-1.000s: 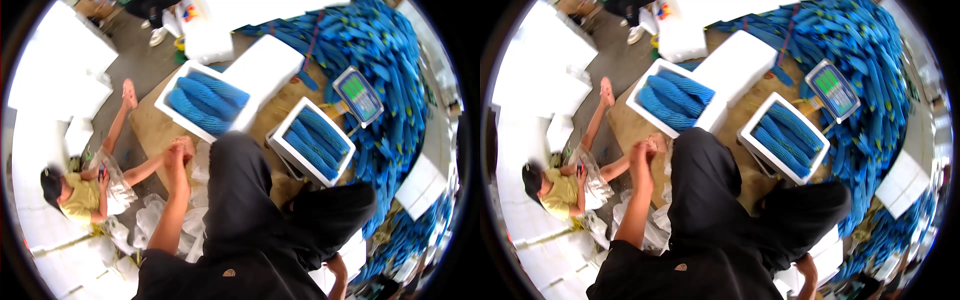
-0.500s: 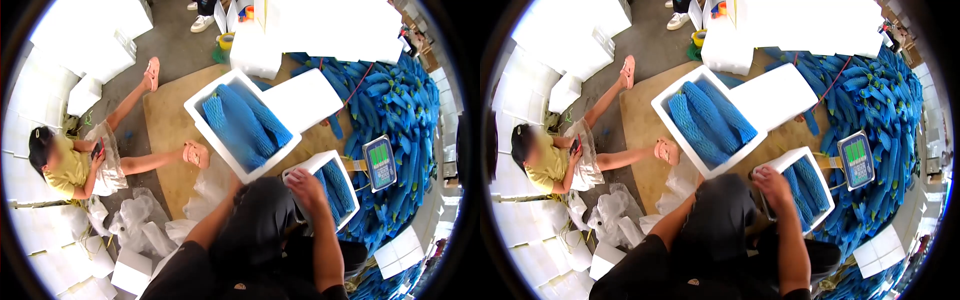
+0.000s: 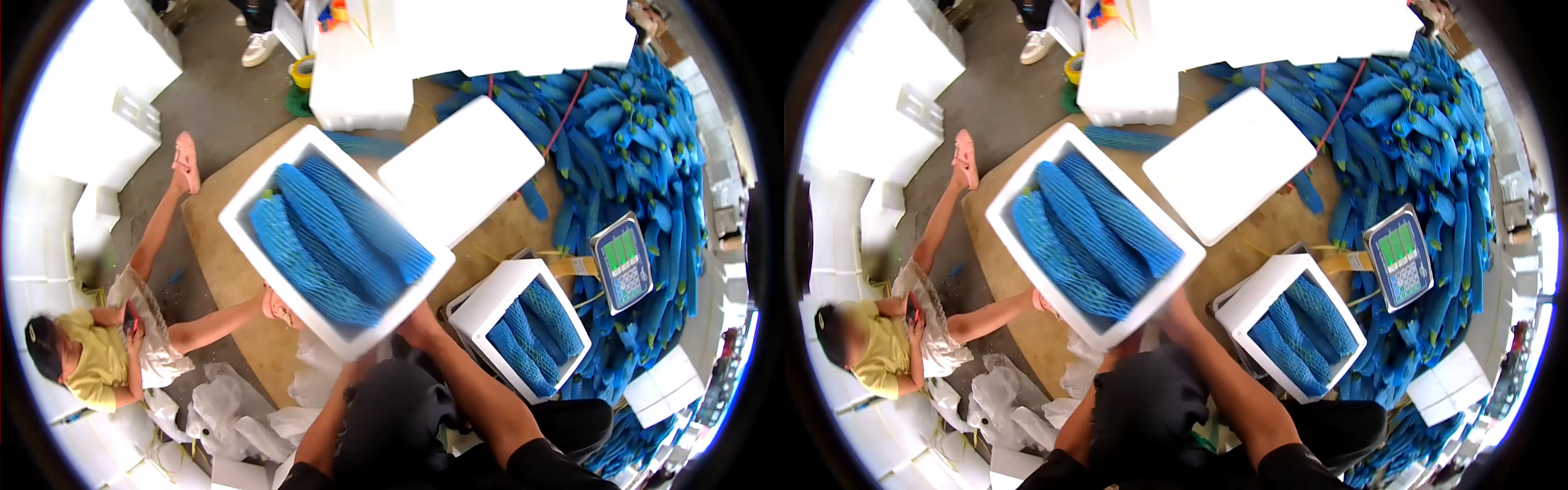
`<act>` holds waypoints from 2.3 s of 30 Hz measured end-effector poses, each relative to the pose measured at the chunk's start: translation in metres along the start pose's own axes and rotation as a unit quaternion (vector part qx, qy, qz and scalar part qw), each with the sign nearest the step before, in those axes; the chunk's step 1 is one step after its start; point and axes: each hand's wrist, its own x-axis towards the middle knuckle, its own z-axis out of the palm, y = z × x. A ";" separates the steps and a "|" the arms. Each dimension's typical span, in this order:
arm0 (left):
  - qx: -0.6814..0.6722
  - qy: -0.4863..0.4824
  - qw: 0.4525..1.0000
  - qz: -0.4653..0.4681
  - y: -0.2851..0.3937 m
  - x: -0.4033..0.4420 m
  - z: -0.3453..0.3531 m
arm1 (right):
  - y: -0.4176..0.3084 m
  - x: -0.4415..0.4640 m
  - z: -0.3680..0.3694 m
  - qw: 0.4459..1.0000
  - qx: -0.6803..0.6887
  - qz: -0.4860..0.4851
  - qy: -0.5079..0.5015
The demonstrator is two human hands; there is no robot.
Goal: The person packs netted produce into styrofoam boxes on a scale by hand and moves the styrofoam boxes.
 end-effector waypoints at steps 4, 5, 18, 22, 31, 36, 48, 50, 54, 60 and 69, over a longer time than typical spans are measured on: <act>-0.025 -0.111 0.984 0.138 0.055 0.062 0.031 | -0.035 0.022 0.073 0.993 -0.066 0.088 0.035; -0.026 -0.103 0.984 0.143 0.077 0.060 0.074 | -0.021 0.049 0.065 0.995 -0.059 0.081 -0.008; 0.122 0.001 0.990 0.068 0.096 0.089 0.141 | -0.133 -0.153 0.056 0.893 -0.394 -0.219 0.007; 0.154 0.114 0.981 -0.013 0.054 0.020 0.171 | -0.169 -0.263 -0.048 0.674 -0.537 -0.363 0.355; 0.681 -0.551 0.432 0.216 -0.031 0.021 0.175 | -0.072 -0.346 -0.321 0.870 -0.074 -0.215 0.437; 0.803 -0.387 0.453 0.033 -0.080 -0.006 0.261 | -0.063 -0.342 -0.283 0.926 0.029 -0.174 0.333; 0.821 -0.308 0.391 0.280 0.032 -0.091 0.370 | -0.126 -0.339 -0.155 0.869 -0.159 -0.235 0.404; 0.807 -0.276 0.387 0.351 0.077 -0.108 0.400 | -0.155 -0.332 -0.102 0.810 -0.309 -0.311 0.389; 0.795 -0.142 0.407 0.427 0.195 -0.147 0.450 | -0.222 -0.305 0.026 0.837 -0.368 -0.300 0.273; 0.728 -0.120 0.513 0.438 0.380 -0.130 0.463 | -0.248 -0.184 0.166 0.771 -0.508 -0.378 0.061; 0.614 0.005 0.728 0.305 0.446 -0.053 0.365 | -0.155 -0.129 0.237 0.701 -0.639 -0.302 0.098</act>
